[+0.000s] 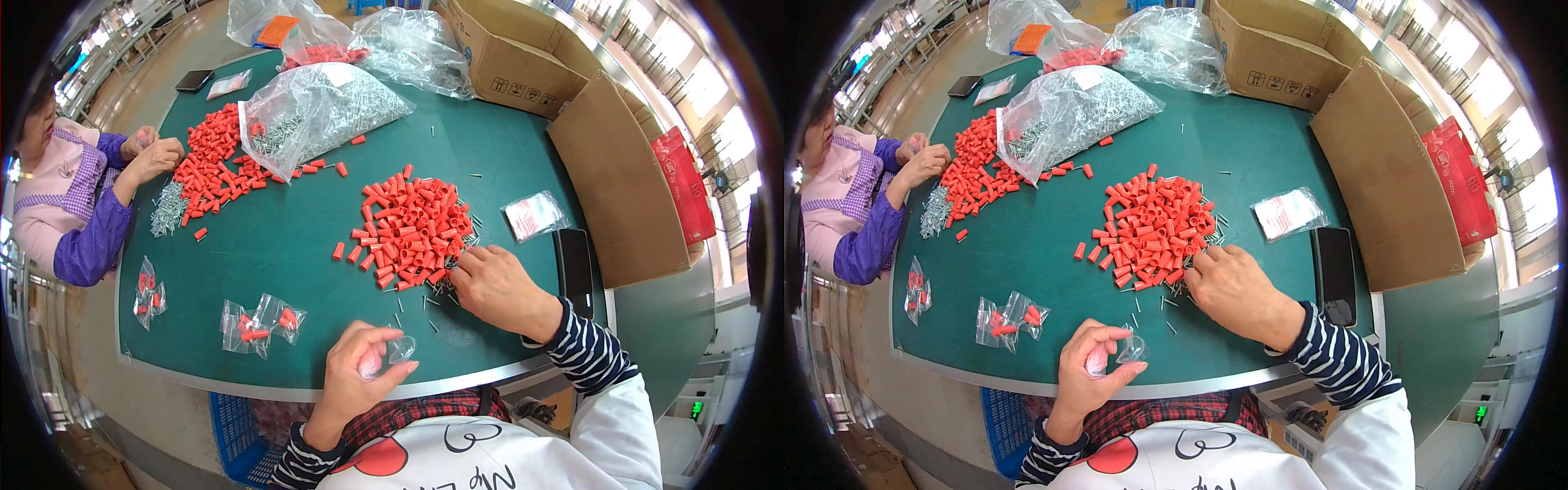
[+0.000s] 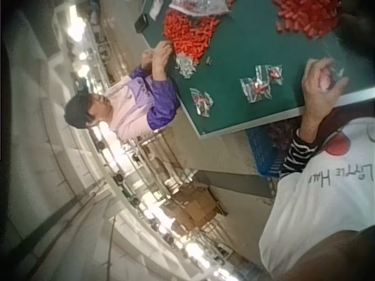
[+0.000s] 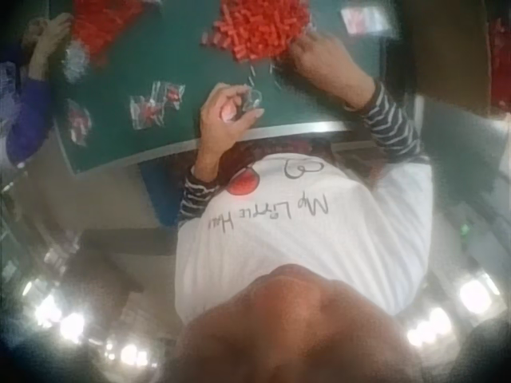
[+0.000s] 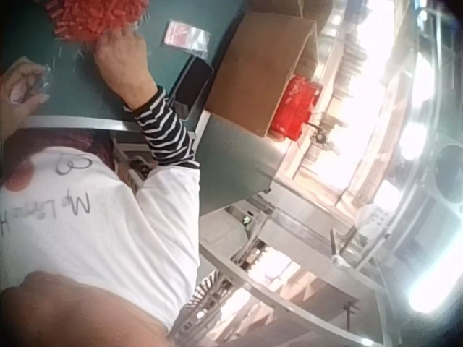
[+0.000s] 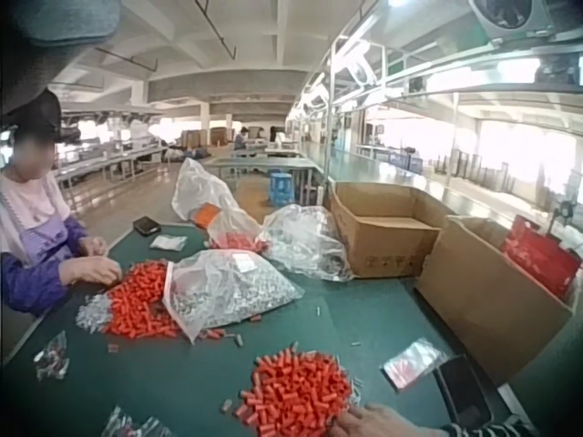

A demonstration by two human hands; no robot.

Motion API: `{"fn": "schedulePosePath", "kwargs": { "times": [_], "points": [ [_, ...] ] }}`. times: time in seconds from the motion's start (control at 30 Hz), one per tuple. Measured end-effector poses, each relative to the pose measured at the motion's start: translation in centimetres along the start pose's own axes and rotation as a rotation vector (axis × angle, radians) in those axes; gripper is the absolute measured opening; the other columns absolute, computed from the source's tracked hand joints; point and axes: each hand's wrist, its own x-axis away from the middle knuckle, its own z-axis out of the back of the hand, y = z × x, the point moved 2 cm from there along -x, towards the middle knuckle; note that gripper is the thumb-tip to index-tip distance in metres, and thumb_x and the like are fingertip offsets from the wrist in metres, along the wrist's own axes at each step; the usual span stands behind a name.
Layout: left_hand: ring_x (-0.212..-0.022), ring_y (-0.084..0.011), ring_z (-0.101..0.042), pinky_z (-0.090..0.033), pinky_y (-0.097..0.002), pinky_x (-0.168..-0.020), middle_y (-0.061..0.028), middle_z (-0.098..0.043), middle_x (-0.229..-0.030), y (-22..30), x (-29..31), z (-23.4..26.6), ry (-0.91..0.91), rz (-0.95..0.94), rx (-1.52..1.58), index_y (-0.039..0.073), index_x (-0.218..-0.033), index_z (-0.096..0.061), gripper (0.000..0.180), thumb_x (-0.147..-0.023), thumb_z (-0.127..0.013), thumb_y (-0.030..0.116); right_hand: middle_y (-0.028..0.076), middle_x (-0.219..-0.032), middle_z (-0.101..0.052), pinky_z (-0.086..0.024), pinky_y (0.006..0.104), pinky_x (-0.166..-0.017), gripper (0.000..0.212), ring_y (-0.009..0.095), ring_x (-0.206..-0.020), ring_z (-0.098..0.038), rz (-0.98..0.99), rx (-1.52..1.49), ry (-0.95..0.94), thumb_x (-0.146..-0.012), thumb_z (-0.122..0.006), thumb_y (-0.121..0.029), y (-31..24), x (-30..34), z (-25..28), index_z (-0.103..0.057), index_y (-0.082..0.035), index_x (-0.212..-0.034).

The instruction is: The person packages hardware by putting plastic wall plugs and screws into small plastic bags by hand and sealing them.

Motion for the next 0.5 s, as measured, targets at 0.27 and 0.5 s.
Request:
{"fn": "schedulePosePath", "kwargs": {
  "times": [0.27,0.5],
  "points": [
    [-0.074,-0.0127,-0.052,-0.044,-0.0254,-0.066,-0.0026,-0.054,-0.083,-0.2,0.2,-0.2,0.038,-0.005,-0.020,0.005,-0.102,-0.068,0.045,-0.063,-0.088,0.006,0.004,-0.075,-0.061,-0.045,0.0270,-0.054,0.010,0.014,-0.062,-0.058,-0.240,-0.848,0.156,-0.074,-0.072,-0.006,-1.0,0.7,-1.0,-0.063,-0.003,-0.079],
    [-0.072,-0.0162,-0.055,-0.047,-0.0283,-0.065,-0.0052,-0.057,-0.084,-0.2,0.1,-0.3,0.083,-0.048,-0.066,0.005,-0.104,-0.067,0.045,-0.064,-0.087,0.006,0.000,-0.082,-0.059,-0.039,0.0209,-0.059,0.009,0.006,-0.068,-0.048,-0.331,-1.353,0.235,-0.078,-0.073,-0.002,-5.5,-0.1,-0.7,-0.066,-0.003,-0.084]
  ]
}}
